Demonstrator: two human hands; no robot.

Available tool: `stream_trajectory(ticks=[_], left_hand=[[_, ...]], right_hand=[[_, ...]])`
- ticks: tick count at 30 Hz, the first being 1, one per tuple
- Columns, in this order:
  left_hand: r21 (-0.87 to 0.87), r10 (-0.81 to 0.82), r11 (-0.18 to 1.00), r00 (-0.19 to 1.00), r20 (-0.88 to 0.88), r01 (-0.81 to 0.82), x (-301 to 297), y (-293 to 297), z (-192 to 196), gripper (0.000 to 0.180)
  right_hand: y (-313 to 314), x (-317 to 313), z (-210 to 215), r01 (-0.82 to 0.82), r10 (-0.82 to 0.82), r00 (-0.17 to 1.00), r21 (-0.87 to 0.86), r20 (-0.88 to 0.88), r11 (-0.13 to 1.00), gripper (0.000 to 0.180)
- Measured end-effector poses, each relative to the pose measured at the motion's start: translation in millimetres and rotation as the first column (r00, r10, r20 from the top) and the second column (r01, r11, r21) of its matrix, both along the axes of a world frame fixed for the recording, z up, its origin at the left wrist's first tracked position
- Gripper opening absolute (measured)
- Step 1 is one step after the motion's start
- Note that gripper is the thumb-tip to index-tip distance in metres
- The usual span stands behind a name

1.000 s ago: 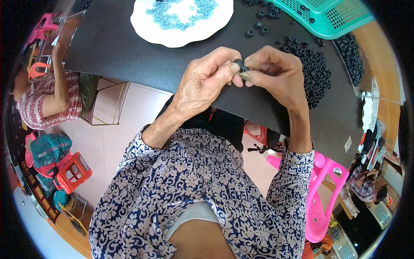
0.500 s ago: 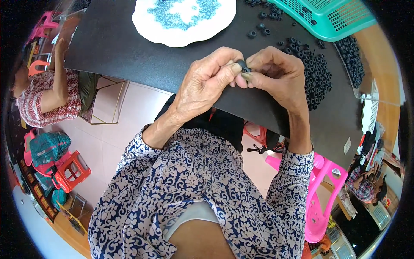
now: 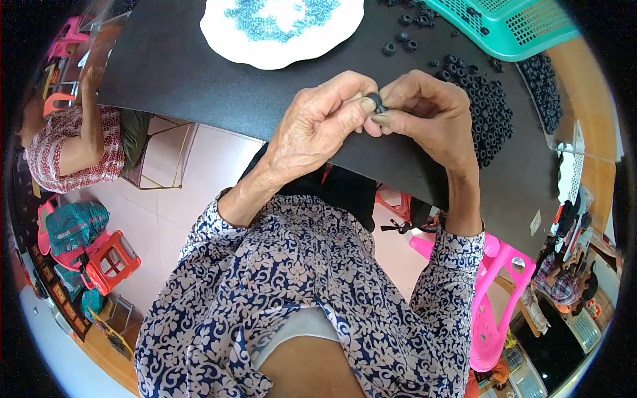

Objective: Assembling small blue plastic components into black rubber rings on a table.

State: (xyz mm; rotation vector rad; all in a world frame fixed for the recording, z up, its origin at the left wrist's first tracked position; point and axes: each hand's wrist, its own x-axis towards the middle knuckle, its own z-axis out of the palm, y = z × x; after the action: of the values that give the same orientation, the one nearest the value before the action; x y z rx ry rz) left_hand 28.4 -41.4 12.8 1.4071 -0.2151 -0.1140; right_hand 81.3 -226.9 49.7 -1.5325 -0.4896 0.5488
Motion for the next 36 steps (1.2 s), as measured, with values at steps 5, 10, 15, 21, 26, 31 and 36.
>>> stream_trajectory(ticks=[5,10,15,21,26,31,36], left_hand=[[-0.055,-0.054,0.997,0.998,0.019,0.055,2,2,-2,0.018],[-0.037,-0.091,0.995,0.995,0.045,0.093,0,4,0,0.019],[0.063,-0.07,0.996,0.992,0.102,0.064,-2,5,2,0.018],[0.094,-0.041,0.995,0.984,0.171,0.025,-4,5,0,0.016],[0.117,-0.041,0.993,0.981,0.191,0.019,-5,2,-3,0.016],[0.182,-0.055,0.983,0.948,0.315,-0.003,-8,2,-4,0.016],[0.018,-0.078,0.997,0.984,0.16,0.077,-3,3,-1,0.019]], right_hand=[[-4,3,-4,-0.027,0.027,1.0,0.015,-0.003,1.0,0.017],[-5,5,-7,-0.044,0.045,0.998,0.027,-0.035,0.999,0.019],[-5,7,-12,-0.09,0.094,0.992,0.055,-0.087,0.994,0.022],[-5,10,-15,-0.131,0.14,0.985,0.084,-0.105,0.988,0.021],[-3,12,-13,-0.157,0.171,0.975,0.108,-0.142,0.982,0.02],[-1,15,-8,-0.229,0.242,0.955,0.089,-0.173,0.969,0.019],[-6,15,-12,-0.174,0.184,0.972,0.073,-0.149,0.982,0.025]])
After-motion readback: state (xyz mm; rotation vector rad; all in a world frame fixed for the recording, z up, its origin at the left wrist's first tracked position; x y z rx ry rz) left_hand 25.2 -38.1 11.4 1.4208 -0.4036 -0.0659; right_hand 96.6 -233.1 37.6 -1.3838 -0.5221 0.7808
